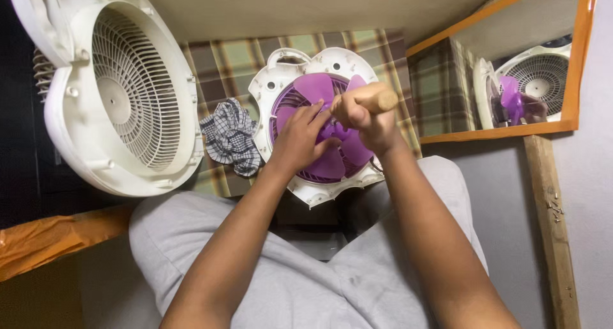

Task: The person disassembles a small electric fan by removing the front grille and then unscrewing the central nut to detach the purple fan blade. The person then wipes the exposed motor housing with a cloth.

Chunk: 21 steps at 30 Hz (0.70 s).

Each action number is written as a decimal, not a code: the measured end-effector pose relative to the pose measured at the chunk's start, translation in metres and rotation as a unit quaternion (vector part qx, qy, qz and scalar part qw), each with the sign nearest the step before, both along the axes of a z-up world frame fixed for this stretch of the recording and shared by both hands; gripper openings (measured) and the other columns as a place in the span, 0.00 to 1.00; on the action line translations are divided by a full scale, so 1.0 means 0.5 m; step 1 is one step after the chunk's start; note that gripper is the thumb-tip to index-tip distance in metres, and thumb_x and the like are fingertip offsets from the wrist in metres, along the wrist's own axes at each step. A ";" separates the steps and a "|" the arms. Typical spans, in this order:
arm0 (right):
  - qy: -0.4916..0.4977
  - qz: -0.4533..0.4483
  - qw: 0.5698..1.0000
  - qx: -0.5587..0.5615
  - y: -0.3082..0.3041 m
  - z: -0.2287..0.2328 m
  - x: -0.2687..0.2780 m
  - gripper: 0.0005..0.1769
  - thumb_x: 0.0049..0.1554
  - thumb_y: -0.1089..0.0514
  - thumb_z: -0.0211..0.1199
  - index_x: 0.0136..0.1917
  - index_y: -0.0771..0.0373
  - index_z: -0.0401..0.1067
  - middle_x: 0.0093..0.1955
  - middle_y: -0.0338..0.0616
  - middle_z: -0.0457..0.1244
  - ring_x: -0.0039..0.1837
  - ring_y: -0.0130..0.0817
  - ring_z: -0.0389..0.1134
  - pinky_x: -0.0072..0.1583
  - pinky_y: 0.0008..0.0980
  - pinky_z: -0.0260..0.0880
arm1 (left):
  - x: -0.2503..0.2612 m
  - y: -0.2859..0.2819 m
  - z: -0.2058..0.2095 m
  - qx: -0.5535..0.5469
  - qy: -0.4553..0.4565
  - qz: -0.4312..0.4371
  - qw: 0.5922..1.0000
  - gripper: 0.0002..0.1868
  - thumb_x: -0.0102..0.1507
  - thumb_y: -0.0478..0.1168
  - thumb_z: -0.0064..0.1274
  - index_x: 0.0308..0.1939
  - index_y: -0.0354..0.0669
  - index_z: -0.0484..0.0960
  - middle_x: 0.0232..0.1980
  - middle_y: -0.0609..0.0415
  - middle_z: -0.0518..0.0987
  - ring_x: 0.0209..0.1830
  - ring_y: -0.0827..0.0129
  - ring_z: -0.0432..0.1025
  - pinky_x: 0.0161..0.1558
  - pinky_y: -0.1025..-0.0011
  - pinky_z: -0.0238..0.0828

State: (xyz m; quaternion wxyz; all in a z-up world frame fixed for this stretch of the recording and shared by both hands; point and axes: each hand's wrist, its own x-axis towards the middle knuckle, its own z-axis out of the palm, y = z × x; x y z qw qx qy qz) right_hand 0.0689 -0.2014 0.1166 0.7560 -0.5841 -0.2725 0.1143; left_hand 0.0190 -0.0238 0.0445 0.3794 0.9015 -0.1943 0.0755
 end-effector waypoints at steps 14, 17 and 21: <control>0.016 -0.044 0.999 -0.020 0.021 0.041 -0.011 0.24 0.64 0.47 0.66 0.35 0.61 0.61 0.36 0.39 0.57 0.44 0.30 0.58 0.46 0.29 0.60 | 0.008 -0.066 0.026 -0.218 -0.026 0.039 0.975 0.05 0.62 0.32 0.59 0.42 0.36 0.82 0.46 0.47 0.82 0.52 0.54 0.76 0.57 0.60 0.70; -0.183 -0.117 0.970 -0.104 0.023 0.070 -0.026 0.17 0.70 0.51 0.59 0.52 0.68 0.60 0.47 0.42 0.58 0.49 0.28 0.58 0.52 0.29 0.62 | 0.010 -0.065 0.034 -0.180 -0.073 0.071 0.978 0.02 0.62 0.31 0.60 0.38 0.38 0.84 0.42 0.49 0.84 0.49 0.56 0.78 0.54 0.60 0.70; -0.240 -0.201 0.943 -0.116 0.021 0.098 -0.032 0.14 0.65 0.62 0.61 0.56 0.68 0.57 0.48 0.45 0.59 0.47 0.27 0.64 0.53 0.29 0.68 | 0.013 -0.062 0.044 -0.138 -0.046 0.107 0.983 0.06 0.59 0.29 0.61 0.39 0.39 0.89 0.38 0.50 0.85 0.43 0.60 0.78 0.48 0.59 0.70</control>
